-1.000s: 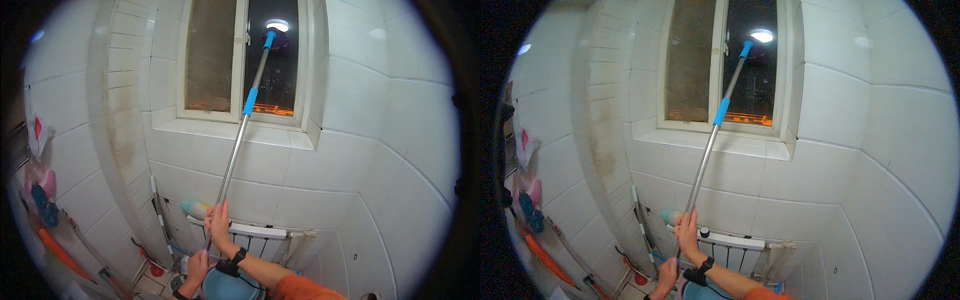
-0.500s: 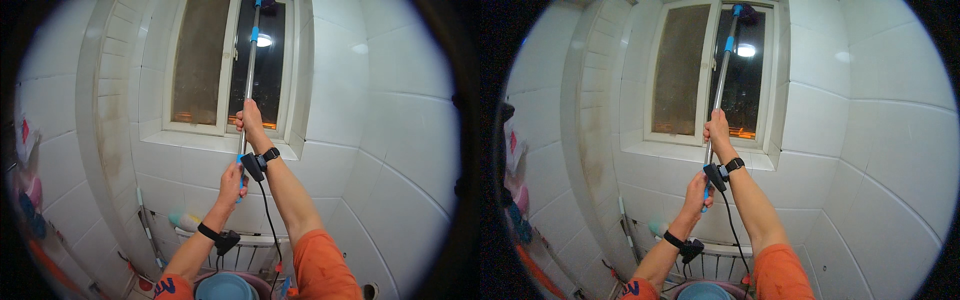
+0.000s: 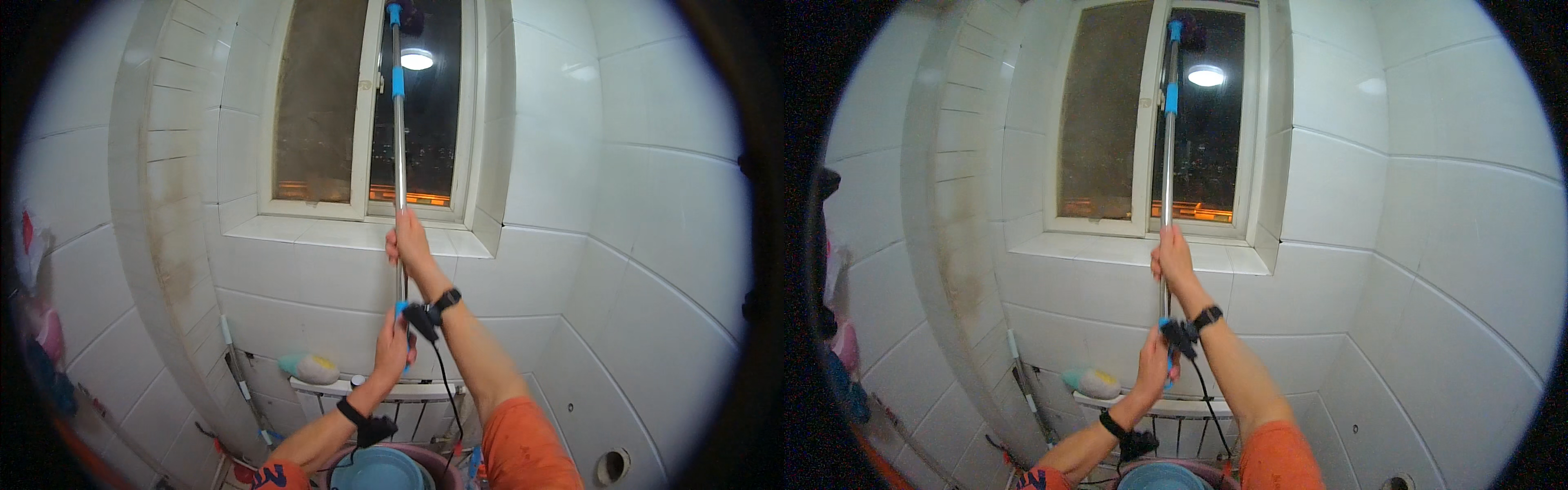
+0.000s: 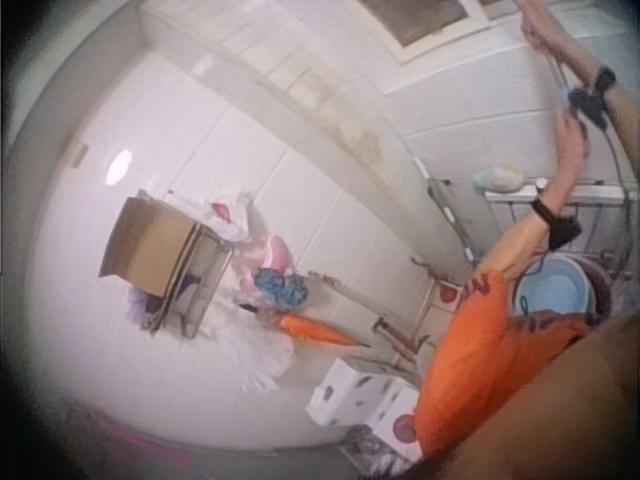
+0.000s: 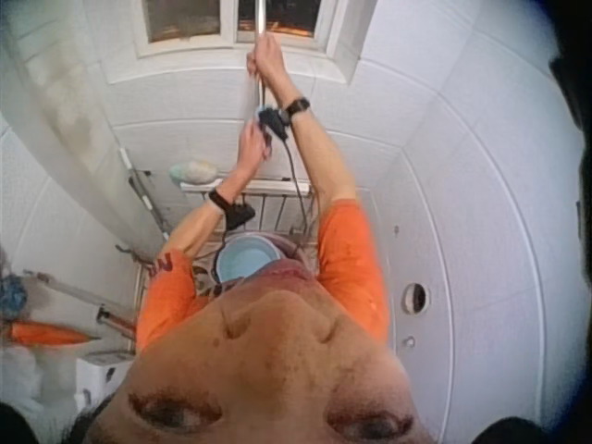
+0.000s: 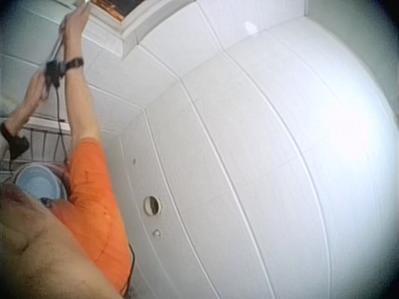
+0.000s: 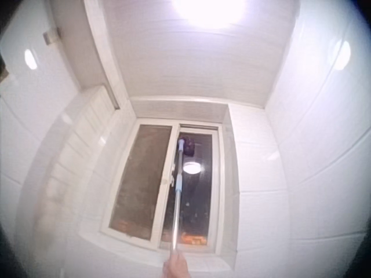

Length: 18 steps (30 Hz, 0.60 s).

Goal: The person uses a long-handled mop to wipe the window sill and glass in a bathroom. They repeatedly dip the mop head into a bucket of water, wring it, and continue cleaning the window area.

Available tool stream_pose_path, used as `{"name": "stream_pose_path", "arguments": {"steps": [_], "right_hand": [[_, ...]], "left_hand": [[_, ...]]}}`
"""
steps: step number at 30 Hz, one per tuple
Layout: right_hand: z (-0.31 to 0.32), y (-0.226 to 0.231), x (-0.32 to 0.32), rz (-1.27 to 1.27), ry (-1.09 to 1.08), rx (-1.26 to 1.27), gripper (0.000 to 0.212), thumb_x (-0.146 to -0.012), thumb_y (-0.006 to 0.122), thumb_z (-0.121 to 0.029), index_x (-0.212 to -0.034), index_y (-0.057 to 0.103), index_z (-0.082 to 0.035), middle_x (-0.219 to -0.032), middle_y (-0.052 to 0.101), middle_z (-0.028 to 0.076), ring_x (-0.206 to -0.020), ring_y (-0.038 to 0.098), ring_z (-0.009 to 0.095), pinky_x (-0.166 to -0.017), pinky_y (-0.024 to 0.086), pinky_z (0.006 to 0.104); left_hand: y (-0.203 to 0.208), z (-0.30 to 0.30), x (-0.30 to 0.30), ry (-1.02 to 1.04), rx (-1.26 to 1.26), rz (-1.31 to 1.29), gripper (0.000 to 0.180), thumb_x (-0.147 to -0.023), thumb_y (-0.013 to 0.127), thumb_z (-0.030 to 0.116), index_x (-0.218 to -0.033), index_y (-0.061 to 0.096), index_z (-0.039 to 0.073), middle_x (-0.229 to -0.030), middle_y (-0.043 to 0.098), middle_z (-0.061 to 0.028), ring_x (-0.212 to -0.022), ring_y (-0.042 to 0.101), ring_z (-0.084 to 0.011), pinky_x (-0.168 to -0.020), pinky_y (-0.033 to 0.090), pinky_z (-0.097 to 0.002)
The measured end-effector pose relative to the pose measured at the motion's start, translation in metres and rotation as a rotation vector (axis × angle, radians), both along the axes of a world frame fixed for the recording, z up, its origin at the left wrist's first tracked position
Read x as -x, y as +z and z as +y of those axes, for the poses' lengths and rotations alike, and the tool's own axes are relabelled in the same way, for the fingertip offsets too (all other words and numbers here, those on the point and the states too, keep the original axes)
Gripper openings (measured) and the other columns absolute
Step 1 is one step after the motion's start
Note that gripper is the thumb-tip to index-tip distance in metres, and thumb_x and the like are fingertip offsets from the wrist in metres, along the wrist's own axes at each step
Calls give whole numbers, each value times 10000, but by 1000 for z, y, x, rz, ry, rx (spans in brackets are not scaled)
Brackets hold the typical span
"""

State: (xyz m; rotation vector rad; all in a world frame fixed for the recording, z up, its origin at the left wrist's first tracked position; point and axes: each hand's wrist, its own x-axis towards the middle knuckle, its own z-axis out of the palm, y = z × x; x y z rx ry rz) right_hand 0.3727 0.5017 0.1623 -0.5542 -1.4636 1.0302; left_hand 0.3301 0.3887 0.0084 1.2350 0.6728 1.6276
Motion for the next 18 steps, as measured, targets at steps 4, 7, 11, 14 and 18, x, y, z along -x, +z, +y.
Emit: {"name": "stream_pose_path", "arguments": {"steps": [4, 7, 11, 14, 18], "right_hand": [[22, 72, -11, -36, -68, -133, 299, -1019, 351, -358, -984, 425, -70, -584, 439, 29, -405, 441, 130, -361, 376, 305], [26, 84, -22, -156, -254, -242, 365, -1016, 379, -378, -930, 454, -31, -563, 448, 25, -410, 450, 131, -374, 372, 300], [30, 78, -40, -113, -179, -220, 368, -1011, 417, -396, -961, 472, -36, -551, 439, 20, -403, 444, 120, -371, 366, 280], [35, 70, -52, -42, -113, -264, 376, -1015, 397, -400, -1061, 492, -39, -559, 429, 17, -392, 421, 112, -364, 344, 275], [38, 62, -68, -2, -196, -118, 407, -1021, 362, -400, -1145, 481, -31, -558, 419, 19, -383, 404, 110, -359, 332, 272]], "left_hand": [[64, 32, -11, -74, -133, -96, 285, -1041, 365, 353, -1128, 489, 112, -552, 420, -10, -364, 376, -91, -331, 313, -257], [78, 37, -24, -70, -5, -52, 302, -1036, 370, 384, -1095, 480, 109, -539, 413, -9, -359, 383, -96, -328, 321, -264], [71, 38, -37, -83, -119, -7, 316, -1036, 367, 389, -1115, 461, 98, -539, 424, -8, -357, 389, -95, -331, 331, -262], [64, 44, -44, -116, -175, -14, 311, -1036, 370, 383, -1162, 454, 111, -541, 431, -2, -366, 410, -95, -335, 335, -263], [57, 56, -45, 31, -120, 251, 271, -1034, 382, 320, -1192, 465, 117, -567, 501, -58, -411, 488, -163, -396, 382, -325]]}}
